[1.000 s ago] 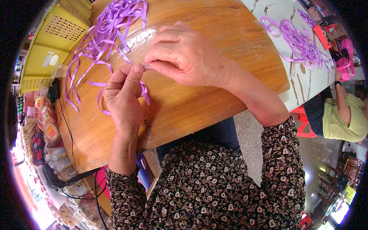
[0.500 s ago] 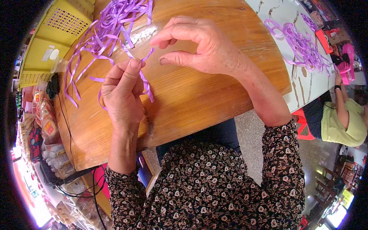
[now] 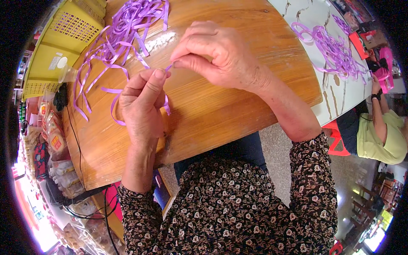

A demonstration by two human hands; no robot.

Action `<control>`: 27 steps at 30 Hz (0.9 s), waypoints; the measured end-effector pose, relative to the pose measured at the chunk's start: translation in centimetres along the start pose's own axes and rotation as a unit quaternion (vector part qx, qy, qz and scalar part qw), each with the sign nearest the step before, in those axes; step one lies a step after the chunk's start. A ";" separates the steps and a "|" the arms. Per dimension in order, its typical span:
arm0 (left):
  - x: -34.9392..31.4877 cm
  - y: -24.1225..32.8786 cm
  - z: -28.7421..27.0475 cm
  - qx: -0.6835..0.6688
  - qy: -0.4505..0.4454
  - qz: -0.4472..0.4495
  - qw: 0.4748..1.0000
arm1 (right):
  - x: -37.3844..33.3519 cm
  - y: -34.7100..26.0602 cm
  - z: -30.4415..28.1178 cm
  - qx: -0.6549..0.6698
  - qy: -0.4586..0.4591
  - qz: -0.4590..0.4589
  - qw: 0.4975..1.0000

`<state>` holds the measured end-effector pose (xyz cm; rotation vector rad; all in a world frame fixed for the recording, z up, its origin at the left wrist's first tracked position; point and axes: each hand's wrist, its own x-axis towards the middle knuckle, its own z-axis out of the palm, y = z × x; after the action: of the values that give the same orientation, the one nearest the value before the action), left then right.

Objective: The person rolls a purple ribbon into a small coil by hand, secures it with a knot, and repeats the process with another ribbon before gathering the remaining ribbons into a pile.

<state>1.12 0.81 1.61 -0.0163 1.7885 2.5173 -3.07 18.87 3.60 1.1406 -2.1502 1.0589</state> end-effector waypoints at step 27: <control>2.5 6.5 -9.2 -0.332 -0.046 0.165 0.928 | 1.2 -0.2 1.6 0.392 -0.142 0.341 0.843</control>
<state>-1.90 -9.89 4.65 0.3951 0.8862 3.1664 -3.61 16.90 3.57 0.8460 -2.4938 2.3836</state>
